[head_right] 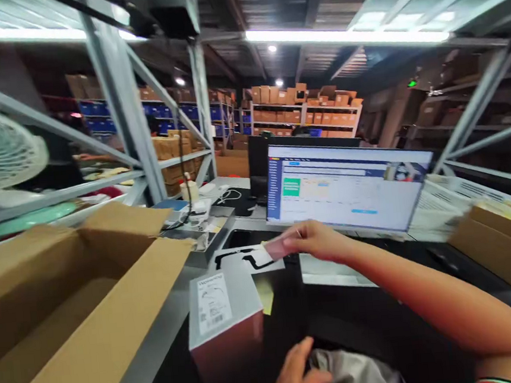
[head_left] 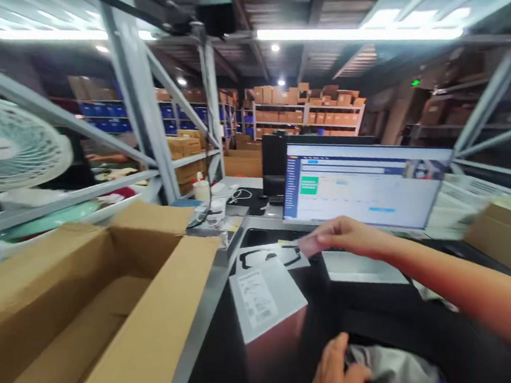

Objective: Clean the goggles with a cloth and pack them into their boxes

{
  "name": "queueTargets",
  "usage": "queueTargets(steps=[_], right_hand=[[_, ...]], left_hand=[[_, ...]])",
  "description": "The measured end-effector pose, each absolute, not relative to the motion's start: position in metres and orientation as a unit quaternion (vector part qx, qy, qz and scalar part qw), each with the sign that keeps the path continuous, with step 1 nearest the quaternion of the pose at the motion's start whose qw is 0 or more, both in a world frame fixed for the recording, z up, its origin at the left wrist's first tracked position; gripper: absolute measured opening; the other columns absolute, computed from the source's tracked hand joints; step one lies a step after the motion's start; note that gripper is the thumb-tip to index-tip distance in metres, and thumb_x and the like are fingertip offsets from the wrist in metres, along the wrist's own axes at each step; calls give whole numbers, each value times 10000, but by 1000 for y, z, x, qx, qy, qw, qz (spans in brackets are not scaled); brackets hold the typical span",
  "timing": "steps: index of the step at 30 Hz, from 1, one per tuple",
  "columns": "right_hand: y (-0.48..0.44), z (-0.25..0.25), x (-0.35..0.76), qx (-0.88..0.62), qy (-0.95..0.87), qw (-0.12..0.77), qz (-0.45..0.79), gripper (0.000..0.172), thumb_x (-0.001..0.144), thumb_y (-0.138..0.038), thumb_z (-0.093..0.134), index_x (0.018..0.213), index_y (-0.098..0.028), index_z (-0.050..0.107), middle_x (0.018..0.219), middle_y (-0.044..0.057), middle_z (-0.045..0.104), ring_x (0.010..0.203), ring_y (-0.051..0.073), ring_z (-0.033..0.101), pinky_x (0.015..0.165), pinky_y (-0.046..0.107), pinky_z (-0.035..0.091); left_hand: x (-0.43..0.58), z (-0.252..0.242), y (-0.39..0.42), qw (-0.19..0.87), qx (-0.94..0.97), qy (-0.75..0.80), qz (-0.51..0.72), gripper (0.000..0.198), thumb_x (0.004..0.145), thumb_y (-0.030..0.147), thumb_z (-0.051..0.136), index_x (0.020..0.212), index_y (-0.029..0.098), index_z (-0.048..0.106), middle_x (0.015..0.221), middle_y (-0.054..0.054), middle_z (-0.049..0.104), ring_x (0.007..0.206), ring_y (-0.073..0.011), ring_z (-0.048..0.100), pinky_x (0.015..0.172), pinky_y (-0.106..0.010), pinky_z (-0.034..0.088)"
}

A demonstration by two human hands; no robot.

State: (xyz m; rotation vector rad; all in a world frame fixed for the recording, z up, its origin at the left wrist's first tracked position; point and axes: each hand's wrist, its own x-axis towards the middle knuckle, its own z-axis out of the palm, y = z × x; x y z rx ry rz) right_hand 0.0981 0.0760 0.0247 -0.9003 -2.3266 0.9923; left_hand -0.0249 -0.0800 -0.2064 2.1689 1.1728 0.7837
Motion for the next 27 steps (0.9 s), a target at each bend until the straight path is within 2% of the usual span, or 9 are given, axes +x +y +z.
queueTargets(steps=[2, 4, 9, 11, 14, 17, 22, 24, 27], right_hand=[[26, 1, 154, -365, -820, 246, 366, 347, 879, -465, 642, 955, -149, 762, 828, 58, 723, 755, 193, 644, 676, 291, 520], [-16, -30, 200, -452, -773, 321, 309, 281, 861, -408, 681, 1003, -175, 746, 892, 71, 729, 782, 208, 657, 681, 306, 535], [-86, -99, 254, -520, -563, 527, 367, 416, 806, -445, 741, 1122, -240, 563, 854, 18, 660, 639, 184, 647, 444, 256, 518], [-101, -112, 256, -518, -563, 557, 323, 325, 837, -409, 723, 1060, -243, 554, 810, 1, 640, 607, 166, 631, 415, 235, 493], [-113, -115, 252, -490, -646, 567, 146, 120, 893, -261, 666, 842, -233, 561, 825, 19, 701, 720, 175, 688, 619, 291, 580], [-114, -109, 249, -413, -700, 582, 29, 184, 885, -148, 663, 774, -240, 549, 890, 11, 767, 874, 194, 735, 862, 375, 585], [-95, -111, 235, -300, -793, 529, 7, 180, 904, -82, 597, 833, -245, 629, 888, -7, 796, 850, 169, 757, 929, 375, 576], [-88, -118, 228, -278, -827, 488, -35, 213, 902, -50, 544, 878, -231, 655, 995, -1, 793, 1018, 192, 725, 1029, 418, 518], [-83, -122, 227, -296, -867, 396, -68, 242, 883, -30, 547, 932, -228, 678, 1128, -37, 762, 1292, 247, 559, 1171, 500, 340]], left_hand=[[-24, -206, -86, 233, 821, 446, 269, 481, 713, 169, 810, 1153, 224, 624, 1568, -175, 361, 1415, -392, 400, 1095, -553, 463], [-23, -203, -94, 163, 840, 440, 272, 551, 642, 120, 834, 1135, 209, 604, 1576, -181, 351, 1415, -394, 401, 1102, -551, 459], [-9, -187, -107, 14, 858, 413, 304, 487, 683, 204, 828, 1098, 178, 574, 1476, -238, 458, 1321, -399, 518, 1001, -536, 552], [1, -180, -109, -10, 856, 409, 316, 406, 701, 245, 819, 1021, 181, 579, 1472, -245, 444, 1309, -415, 524, 977, -552, 562], [12, -172, -109, -21, 856, 405, 320, 354, 681, 235, 824, 929, 175, 579, 1445, -255, 443, 1275, -433, 547, 954, -567, 569], [14, -167, -106, -15, 855, 414, 312, 336, 638, 179, 834, 854, 171, 577, 1436, -256, 438, 1274, -438, 541, 963, -565, 563], [11, -171, -103, -4, 857, 413, 309, 265, 659, 165, 793, 843, 179, 604, 1439, -214, 445, 1274, -408, 546, 969, -544, 563], [10, -174, -105, -5, 852, 416, 318, 277, 652, 167, 794, 871, 183, 624, 1429, -197, 459, 1272, -406, 546, 971, -542, 562], [8, -176, -108, 2, 841, 432, 326, 303, 635, 138, 794, 888, 194, 638, 1415, -176, 476, 1264, -396, 551, 974, -535, 560]])
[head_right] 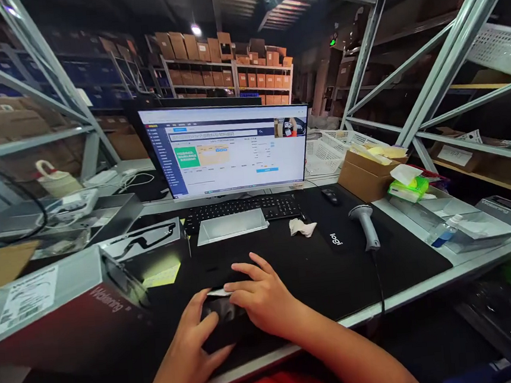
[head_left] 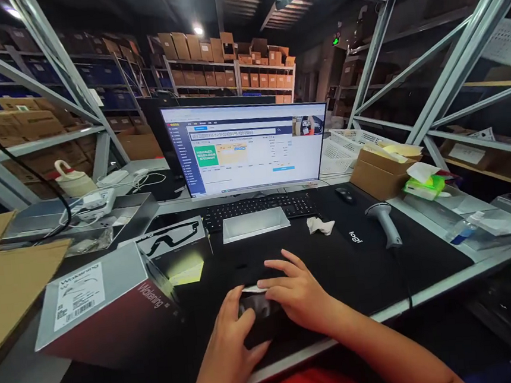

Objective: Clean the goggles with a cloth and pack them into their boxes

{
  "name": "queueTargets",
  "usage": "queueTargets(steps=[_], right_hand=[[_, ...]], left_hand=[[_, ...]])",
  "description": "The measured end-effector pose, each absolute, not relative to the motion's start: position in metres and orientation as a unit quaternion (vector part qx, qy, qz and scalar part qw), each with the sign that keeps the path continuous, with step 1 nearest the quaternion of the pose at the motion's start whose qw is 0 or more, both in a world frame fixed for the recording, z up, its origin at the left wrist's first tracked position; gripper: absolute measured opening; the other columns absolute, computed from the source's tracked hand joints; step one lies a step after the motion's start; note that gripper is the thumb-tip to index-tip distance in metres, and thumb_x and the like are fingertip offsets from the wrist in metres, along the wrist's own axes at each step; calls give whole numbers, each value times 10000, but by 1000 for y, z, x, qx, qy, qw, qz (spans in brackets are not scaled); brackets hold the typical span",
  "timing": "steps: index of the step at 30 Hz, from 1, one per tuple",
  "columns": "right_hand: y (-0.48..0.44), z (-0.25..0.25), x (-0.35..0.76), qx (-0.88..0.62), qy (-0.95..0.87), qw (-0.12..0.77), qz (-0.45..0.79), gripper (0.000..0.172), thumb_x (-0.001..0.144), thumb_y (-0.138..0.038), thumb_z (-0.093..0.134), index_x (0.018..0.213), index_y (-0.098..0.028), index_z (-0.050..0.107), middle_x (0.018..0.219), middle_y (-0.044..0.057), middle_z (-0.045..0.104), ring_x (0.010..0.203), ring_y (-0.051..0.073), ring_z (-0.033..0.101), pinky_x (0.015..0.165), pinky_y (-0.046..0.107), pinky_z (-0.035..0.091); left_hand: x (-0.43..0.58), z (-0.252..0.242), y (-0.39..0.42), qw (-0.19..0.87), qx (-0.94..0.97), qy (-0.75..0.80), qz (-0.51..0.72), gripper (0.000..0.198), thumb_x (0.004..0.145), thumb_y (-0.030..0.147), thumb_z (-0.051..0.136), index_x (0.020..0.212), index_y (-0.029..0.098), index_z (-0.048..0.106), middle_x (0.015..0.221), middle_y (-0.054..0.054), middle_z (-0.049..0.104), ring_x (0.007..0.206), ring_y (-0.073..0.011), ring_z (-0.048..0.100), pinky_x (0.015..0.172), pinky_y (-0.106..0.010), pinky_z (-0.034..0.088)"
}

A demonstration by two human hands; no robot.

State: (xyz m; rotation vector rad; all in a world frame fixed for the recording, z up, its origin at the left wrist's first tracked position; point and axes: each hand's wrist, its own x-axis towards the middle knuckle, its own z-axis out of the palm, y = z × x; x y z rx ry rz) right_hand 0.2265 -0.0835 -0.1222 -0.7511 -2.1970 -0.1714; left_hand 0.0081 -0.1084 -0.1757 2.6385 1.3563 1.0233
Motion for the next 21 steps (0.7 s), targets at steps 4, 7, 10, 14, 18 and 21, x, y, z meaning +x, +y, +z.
queueTargets(steps=[4, 7, 10, 14, 18, 21], right_hand=[[-92, -109, 239, -351, -888, 288, -77, 257, 905, -57, 578, 1066, -230, 677, 1229, 4, 711, 1389, 261, 431, 1224, 536, 162], [-100, -100, 247, -381, -877, 285, -62, 127, 904, -144, 639, 1002, -210, 686, 1273, 71, 655, 1327, 271, 468, 1167, 493, 286], [-103, -101, 250, -384, -872, 300, -47, 117, 922, -117, 602, 943, -198, 683, 1024, 46, 710, 974, 202, 611, 869, 346, 477], [-107, -113, 244, -413, -866, 258, -117, 233, 969, -95, 519, 1124, -171, 675, 878, 38, 744, 738, 203, 599, 621, 354, 404], [-112, -114, 228, -524, -825, 172, -123, 276, 949, -105, 548, 1201, -123, 660, 1005, 110, 748, 775, 251, 626, 637, 400, 428], [-114, -113, 221, -560, -811, 160, -65, 328, 981, -335, 573, 1233, -138, 647, 1057, 129, 732, 919, 299, 630, 767, 452, 477]], left_hand=[[4, -175, -110, 11, 847, 434, 306, 253, 683, 144, 754, 887, 209, 620, 1437, -149, 470, 1271, -361, 554, 985, -508, 559], [2, -174, -110, -2, 849, 436, 299, 260, 681, 144, 740, 888, 209, 597, 1430, -154, 483, 1269, -361, 559, 976, -504, 567], [3, -172, -110, -16, 845, 437, 306, 250, 686, 179, 745, 874, 206, 582, 1417, -165, 497, 1253, -368, 573, 958, -501, 578], [4, -166, -111, -30, 857, 417, 301, 196, 753, 227, 725, 888, 210, 584, 1414, -159, 510, 1246, -352, 580, 963, -500, 577], [1, -163, -109, -72, 873, 389, 286, 187, 785, 229, 710, 906, 211, 570, 1451, -154, 494, 1265, -363, 556, 989, -546, 551], [0, -157, -107, -92, 873, 387, 282, 211, 781, 228, 709, 924, 211, 554, 1456, -168, 473, 1275, -380, 535, 998, -583, 527]])
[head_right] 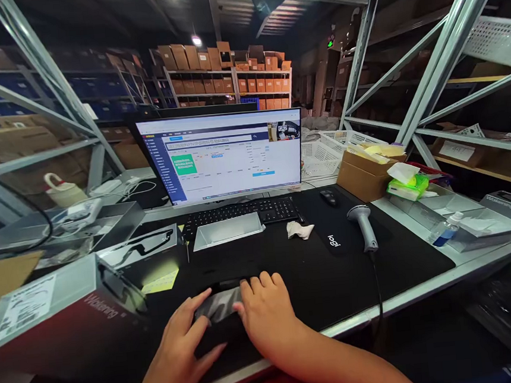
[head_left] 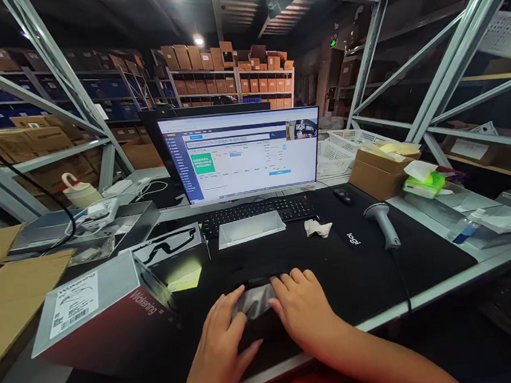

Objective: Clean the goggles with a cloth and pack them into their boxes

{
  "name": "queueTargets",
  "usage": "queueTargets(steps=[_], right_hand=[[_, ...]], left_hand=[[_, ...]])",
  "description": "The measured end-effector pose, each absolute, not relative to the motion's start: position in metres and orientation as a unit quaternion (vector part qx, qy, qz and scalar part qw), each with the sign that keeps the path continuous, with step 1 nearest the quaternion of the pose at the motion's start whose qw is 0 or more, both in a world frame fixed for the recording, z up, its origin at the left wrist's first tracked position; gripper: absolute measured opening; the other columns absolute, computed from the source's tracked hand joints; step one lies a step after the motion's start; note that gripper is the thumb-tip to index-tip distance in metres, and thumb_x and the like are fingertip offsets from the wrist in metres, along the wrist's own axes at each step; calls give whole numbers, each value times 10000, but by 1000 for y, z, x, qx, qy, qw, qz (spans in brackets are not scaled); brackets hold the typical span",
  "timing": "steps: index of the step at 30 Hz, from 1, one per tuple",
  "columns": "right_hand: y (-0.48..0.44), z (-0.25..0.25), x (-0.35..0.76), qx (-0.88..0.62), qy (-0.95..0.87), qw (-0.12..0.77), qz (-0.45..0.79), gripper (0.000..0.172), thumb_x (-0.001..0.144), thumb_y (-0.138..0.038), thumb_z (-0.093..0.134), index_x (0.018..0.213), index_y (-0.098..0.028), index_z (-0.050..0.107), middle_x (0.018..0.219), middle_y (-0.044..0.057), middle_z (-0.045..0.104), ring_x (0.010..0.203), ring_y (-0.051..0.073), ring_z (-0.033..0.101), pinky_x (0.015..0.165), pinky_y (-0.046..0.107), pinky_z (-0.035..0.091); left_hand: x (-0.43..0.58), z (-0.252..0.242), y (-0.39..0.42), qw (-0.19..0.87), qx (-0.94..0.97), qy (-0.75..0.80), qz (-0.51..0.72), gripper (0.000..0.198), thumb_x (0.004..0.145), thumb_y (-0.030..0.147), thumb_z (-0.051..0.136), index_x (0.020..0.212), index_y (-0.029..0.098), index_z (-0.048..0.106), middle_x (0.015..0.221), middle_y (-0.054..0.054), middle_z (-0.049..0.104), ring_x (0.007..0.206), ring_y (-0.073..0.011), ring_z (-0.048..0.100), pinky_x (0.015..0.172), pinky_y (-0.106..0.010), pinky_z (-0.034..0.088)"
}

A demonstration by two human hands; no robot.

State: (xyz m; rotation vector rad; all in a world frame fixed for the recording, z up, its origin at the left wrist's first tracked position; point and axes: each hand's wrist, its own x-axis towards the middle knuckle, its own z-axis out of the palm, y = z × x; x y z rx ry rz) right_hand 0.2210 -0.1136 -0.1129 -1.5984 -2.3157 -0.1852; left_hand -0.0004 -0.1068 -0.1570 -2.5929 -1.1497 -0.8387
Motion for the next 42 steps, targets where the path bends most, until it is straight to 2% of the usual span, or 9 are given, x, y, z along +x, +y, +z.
queueTargets(steps=[3, 6, 10, 13, 16, 24, 29, 35, 42], right_hand=[[-116, -119, 223, -542, -815, 205, -21, 618, 921, -609, 577, 1339, -153, 578, 1278, 140, 664, 1174, 351, 557, 969, 509, 446], [-120, -127, 232, -502, -832, 235, 4, 821, 847, -690, 619, 1456, -163, 456, 1438, 140, 560, 1286, 368, 494, 1076, 548, 383], [-131, -136, 253, -423, -853, 306, 26, 529, 949, -364, 625, 1430, -219, 457, 1501, 99, 502, 1327, 290, 487, 1125, 517, 368], [-139, -147, 276, -427, -800, 420, 35, 362, 931, -161, 564, 1284, -245, 558, 1367, 95, 618, 1244, 255, 561, 1056, 481, 450], [-141, -160, 298, -508, -724, 459, 78, 297, 914, -145, 561, 1189, -246, 613, 1229, 96, 683, 1139, 256, 626, 984, 479, 512], [-120, -150, 299, -583, -750, 278, 144, 544, 820, -183, 721, 1337, -150, 554, 1320, 136, 618, 1213, 279, 586, 1037, 435, 498], [-101, -130, 281, -629, -759, 104, 132, 139, 913, -154, 623, 1039, -146, 680, 999, 99, 735, 920, 261, 706, 769, 345, 542], [-93, -113, 314, -581, -789, 71, 184, 241, 942, -296, 645, 734, -188, 703, 683, 33, 718, 688, 201, 695, 602, 253, 425], [-82, -45, 309, -456, -778, 158, 403, 366, 974, -287, 555, 644, -178, 670, 452, -72, 511, 411, 73, 478, 484, 189, 332]], left_hand=[[6, -144, -103, 90, -862, -404, -294, 344, 771, 247, 717, 1061, 197, 538, 1512, -208, 384, 1350, -395, 456, 1030, -599, 489], [17, -132, -94, 84, -863, -410, -283, 805, 716, 315, 772, 1388, 124, 372, 1580, -280, 234, 1450, -431, 299, 1105, -650, 379], [28, -127, -77, 54, -882, -412, -224, 1133, 625, 308, 795, 1546, 134, 159, 1512, -234, 395, 1404, -409, 384, 1144, -639, 325], [29, -128, -68, 17, -872, -432, -230, 1121, 592, 288, 811, 1544, 172, 229, 1363, -172, 524, 1274, -370, 504, 1088, -568, 428], [27, -128, -61, -29, -865, -438, -243, 905, 568, 284, 851, 1394, 207, 488, 1248, -120, 549, 1179, -338, 538, 1001, -502, 507], [14, -125, -55, -69, -860, -427, -271, 691, 625, 400, 855, 1249, 275, 585, 1210, -76, 552, 1112, -319, 567, 943, -490, 536], [12, -120, -60, -104, -865, -416, -260, 678, 676, 390, 830, 1271, 264, 532, 1320, -93, 574, 1181, -316, 590, 993, -486, 524], [22, -111, -67, -101, -864, -440, -223, 628, 625, 333, 842, 1200, 246, 606, 1164, -81, 674, 1045, -302, 655, 905, -443, 557], [31, -104, -63, -123, -879, -418, -193, 684, 597, 292, 875, 1233, 276, 622, 1169, -53, 683, 1058, -283, 644, 899, -417, 540]])
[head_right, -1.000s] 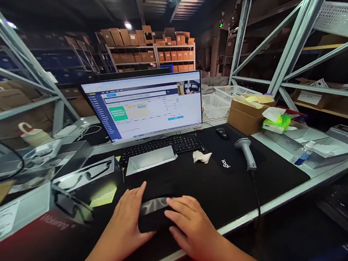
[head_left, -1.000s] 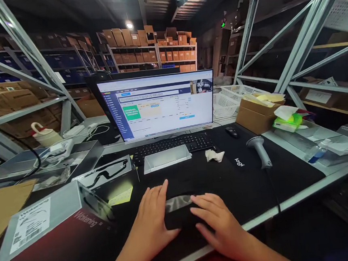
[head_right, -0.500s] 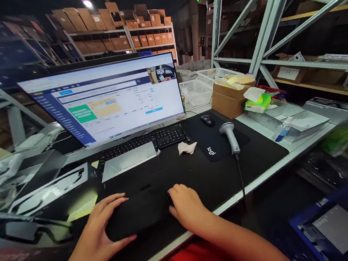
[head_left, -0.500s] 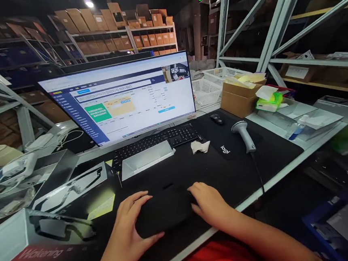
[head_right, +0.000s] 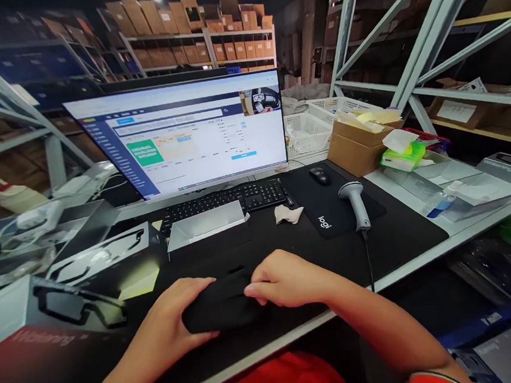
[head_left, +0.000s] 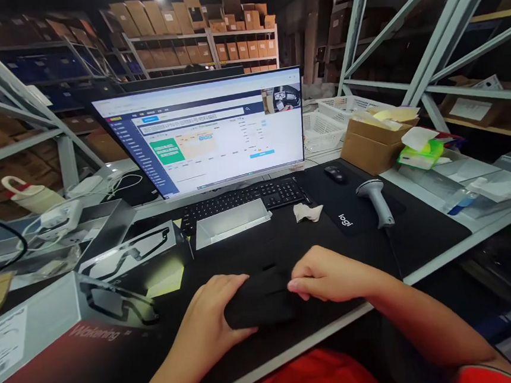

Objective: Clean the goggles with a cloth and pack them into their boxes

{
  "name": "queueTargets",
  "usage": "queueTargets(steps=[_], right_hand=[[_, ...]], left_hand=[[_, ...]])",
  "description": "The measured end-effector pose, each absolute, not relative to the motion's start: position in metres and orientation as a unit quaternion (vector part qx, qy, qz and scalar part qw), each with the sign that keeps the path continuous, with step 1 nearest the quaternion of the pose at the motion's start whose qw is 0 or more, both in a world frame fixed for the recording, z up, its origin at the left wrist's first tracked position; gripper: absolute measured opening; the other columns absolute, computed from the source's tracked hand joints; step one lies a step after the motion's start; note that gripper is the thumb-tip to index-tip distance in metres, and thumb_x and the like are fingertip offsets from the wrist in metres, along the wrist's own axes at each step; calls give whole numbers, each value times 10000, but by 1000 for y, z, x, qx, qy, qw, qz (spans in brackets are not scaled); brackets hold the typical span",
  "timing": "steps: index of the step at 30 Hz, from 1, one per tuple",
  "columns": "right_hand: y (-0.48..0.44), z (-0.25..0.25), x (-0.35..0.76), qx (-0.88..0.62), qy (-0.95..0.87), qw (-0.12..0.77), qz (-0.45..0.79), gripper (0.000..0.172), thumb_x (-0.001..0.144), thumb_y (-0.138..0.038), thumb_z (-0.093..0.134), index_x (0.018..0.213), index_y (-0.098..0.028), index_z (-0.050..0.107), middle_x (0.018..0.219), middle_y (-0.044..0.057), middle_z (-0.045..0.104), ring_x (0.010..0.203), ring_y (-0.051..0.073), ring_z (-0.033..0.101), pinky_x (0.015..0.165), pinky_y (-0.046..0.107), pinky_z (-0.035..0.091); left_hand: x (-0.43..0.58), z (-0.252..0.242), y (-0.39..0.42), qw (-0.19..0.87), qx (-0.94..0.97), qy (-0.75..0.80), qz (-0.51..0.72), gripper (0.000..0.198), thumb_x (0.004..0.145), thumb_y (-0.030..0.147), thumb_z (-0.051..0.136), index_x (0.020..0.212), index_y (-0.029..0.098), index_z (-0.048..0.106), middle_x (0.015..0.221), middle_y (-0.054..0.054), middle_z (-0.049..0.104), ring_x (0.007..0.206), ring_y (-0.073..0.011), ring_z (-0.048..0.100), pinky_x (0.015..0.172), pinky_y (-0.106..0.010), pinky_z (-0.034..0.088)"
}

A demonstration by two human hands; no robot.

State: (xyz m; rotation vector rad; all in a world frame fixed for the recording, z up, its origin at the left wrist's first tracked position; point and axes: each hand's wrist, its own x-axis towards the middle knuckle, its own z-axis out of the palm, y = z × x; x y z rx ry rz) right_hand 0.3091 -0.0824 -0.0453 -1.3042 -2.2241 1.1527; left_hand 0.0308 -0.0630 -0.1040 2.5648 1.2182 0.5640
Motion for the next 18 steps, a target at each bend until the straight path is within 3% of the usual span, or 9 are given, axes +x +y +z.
queueTargets(steps=[5, 7, 9, 11, 14, 16, 18], right_hand=[[-58, -24, 213, -368, -885, 88, 273, 336, 929, -285, 629, 629, -161, 716, 594, 5, 670, 613, 146, 605, 577, 240, 365], [-54, -33, 192, -368, -873, 111, 302, 346, 942, -275, 604, 635, -157, 711, 572, 3, 664, 613, 146, 619, 592, 235, 393], [-54, -45, 191, -351, -831, 190, 387, 337, 965, -255, 557, 678, -158, 704, 527, -29, 631, 540, 113, 603, 581, 207, 424], [-58, -55, 204, -320, -770, 306, 459, 330, 987, -292, 517, 745, -155, 695, 533, -41, 620, 463, 88, 566, 522, 182, 436], [-67, -62, 224, -269, -710, 450, 470, 401, 1014, -414, 463, 825, -142, 690, 606, -2, 651, 451, 89, 571, 462, 176, 448], [-76, -61, 228, -224, -725, 474, 447, 428, 1028, -433, 436, 867, -135, 698, 665, 37, 685, 507, 103, 620, 509, 187, 496], [-86, -59, 229, -189, -771, 452, 407, 429, 1038, -405, 417, 870, -138, 708, 688, 60, 708, 567, 120, 655, 587, 211, 534]], left_hand=[[34, -109, -56, 119, 882, 427, 162, 524, 505, 325, 900, 984, 241, 704, 1035, -55, 691, 959, -318, 652, 844, -471, 553], [29, -110, -55, 111, 873, 441, 173, 514, 484, 356, 900, 941, 228, 704, 991, -57, 688, 919, -323, 659, 834, -487, 563], [20, -113, -58, 97, 860, 446, 228, 650, 494, 411, 906, 1074, 228, 677, 1112, -81, 671, 1040, -347, 642, 925, -521, 537], [12, -119, -64, 60, 795, 491, 351, 878, 568, 502, 882, 1327, 226, 537, 1356, -141, 556, 1273, -388, 524, 1066, -585, 435], [13, -134, -78, 110, 651, 535, 527, 1040, 785, 671, 663, 1556, 223, 128, 1558, -226, 298, 1414, -384, 392, 1109, -597, 391], [23, -142, -86, 241, 653, 480, 535, 1103, 789, 780, 559, 1566, 223, 8, 1527, -231, 359, 1353, -360, 487, 1061, -529, 472], [34, -144, -91, 344, 676, 427, 492, 1199, 701, 827, 613, 1560, 215, 43, 1392, -200, 534, 1229, -354, 600, 994, -498, 533]])
